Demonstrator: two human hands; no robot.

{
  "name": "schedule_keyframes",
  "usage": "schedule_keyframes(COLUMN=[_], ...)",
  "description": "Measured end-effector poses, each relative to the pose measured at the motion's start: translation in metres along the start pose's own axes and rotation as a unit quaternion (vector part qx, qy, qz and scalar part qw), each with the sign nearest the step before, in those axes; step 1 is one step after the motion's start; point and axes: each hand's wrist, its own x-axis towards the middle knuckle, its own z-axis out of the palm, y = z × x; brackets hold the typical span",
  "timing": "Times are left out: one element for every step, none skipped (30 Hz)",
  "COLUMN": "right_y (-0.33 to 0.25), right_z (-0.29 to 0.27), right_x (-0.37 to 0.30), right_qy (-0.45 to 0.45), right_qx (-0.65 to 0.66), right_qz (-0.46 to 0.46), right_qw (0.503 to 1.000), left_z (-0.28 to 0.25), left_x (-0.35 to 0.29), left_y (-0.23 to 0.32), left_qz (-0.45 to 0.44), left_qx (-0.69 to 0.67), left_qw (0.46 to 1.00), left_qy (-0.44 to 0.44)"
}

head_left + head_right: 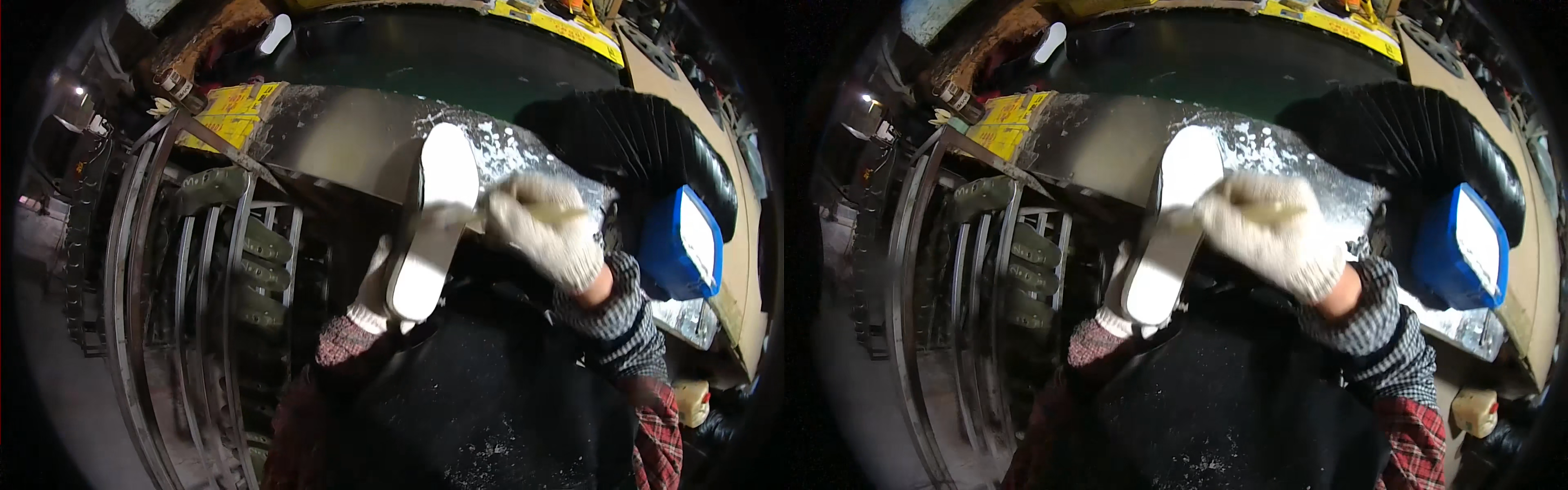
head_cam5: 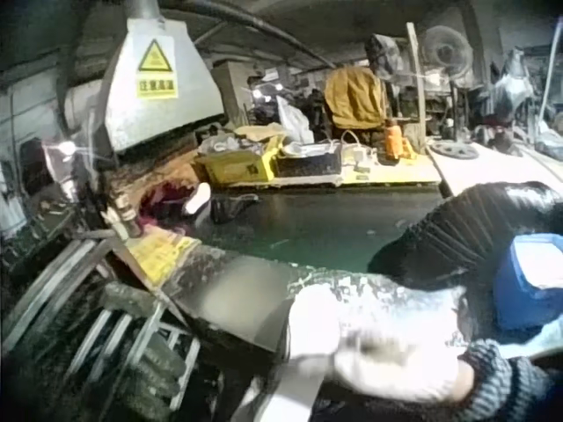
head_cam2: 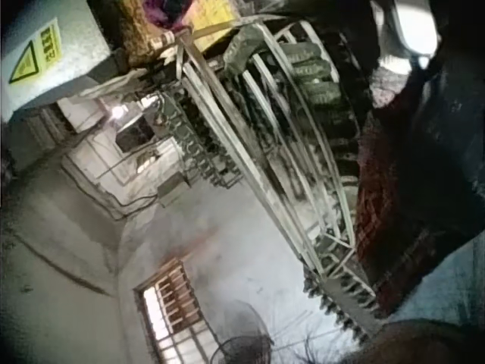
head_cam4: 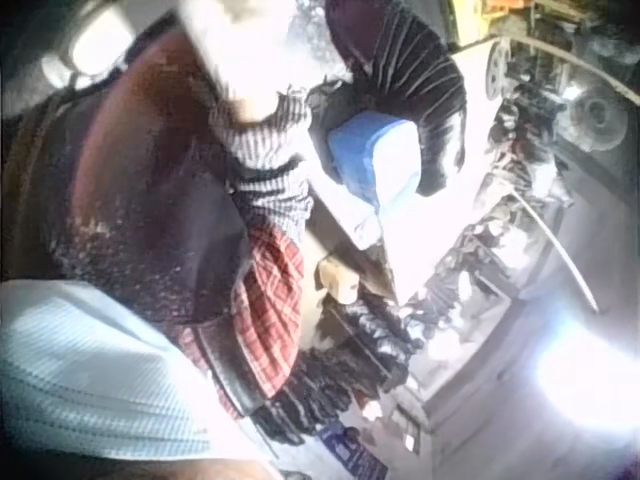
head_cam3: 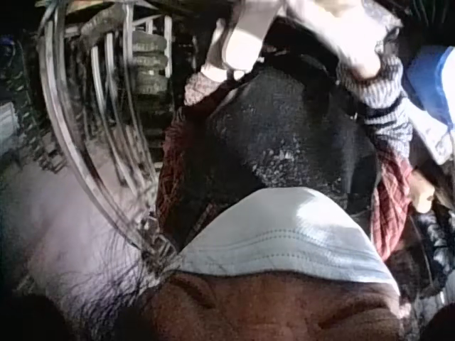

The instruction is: Applying adhesive to shoe soles and uppers using a brush in a factory environment.

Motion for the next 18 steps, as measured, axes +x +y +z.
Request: schedule_keyframes(right_y=[0.012,0.024,0.020,0.015,0.018,0.020,0.032,0.044,0.048,0.045,0.035,0.028,0.030,0.030,0.034,0.044,0.060,0.078], right_z=[0.001,0.003,0.008,0.011,0.008,-0.004,-0.017,-0.026,-0.029,-0.026,-0.015,-0.005,0.000,0.003,0.002,-0.006,-0.020,-0.039], right_x=[-0.004,-0.010,-0.019,-0.033,-0.040,-0.042,-0.047,-0.051,-0.057,-0.060,-0.060,-0.057,-0.038,-0.033,-0.025,-0.021,-0.012,-0.004], right_qy=[-0.017,-0.035,-0.077,-0.114,-0.115,-0.161,-0.140,-0.119,-0.060,-0.060,-0.071,-0.081,-0.177,-0.207,-0.164,-0.113,-0.029,0.067], right_qx=[0.057,0.114,0.035,-0.045,-0.110,-0.085,-0.062,-0.039,-0.015,-0.017,0.009,0.037,0.027,0.030,0.097,0.158,0.093,0.023], right_qz=[-0.006,-0.013,-0.087,-0.156,-0.222,-0.193,-0.163,-0.132,-0.101,-0.098,-0.112,-0.125,-0.208,-0.126,-0.070,-0.012,0.006,0.026], right_qw=[0.998,0.993,0.993,0.980,0.962,0.964,0.975,0.983,0.993,0.993,0.991,0.988,0.962,0.970,0.979,0.981,0.995,0.997], left_z=[0.010,0.011,0.020,0.030,0.034,0.028,0.019,0.013,0.017,0.013,0.013,0.012,0.013,0.016,0.018,0.017,0.001,-0.002], left_x=[0.007,0.015,0.013,0.012,0.009,0.006,0.004,0.002,0.010,0.013,0.008,0.002,-0.001,-0.002,-0.006,-0.005,-0.015,-0.013], left_y=[-0.001,-0.004,-0.005,-0.010,-0.012,-0.010,-0.005,-0.001,-0.003,-0.002,-0.003,-0.005,-0.001,-0.003,0.003,0.007,0.017,0.009], left_qz=[-0.005,-0.003,0.006,0.046,0.084,0.085,0.057,0.028,0.009,0.008,0.020,0.032,0.045,0.094,0.053,0.004,-0.018,0.012], left_qx=[-0.028,-0.036,-0.035,0.040,0.112,0.110,0.162,0.213,0.084,0.080,0.046,0.012,-0.021,-0.042,0.027,0.095,-0.011,-0.100], left_qw=[1.000,0.999,0.999,0.993,0.970,0.970,0.975,0.973,0.996,0.996,0.998,0.998,0.996,0.987,0.995,0.995,1.000,0.994], left_qy=[0.013,-0.008,-0.006,0.097,0.200,0.200,0.144,0.087,0.029,0.028,0.041,0.055,0.069,0.126,0.085,0.040,0.001,0.032])
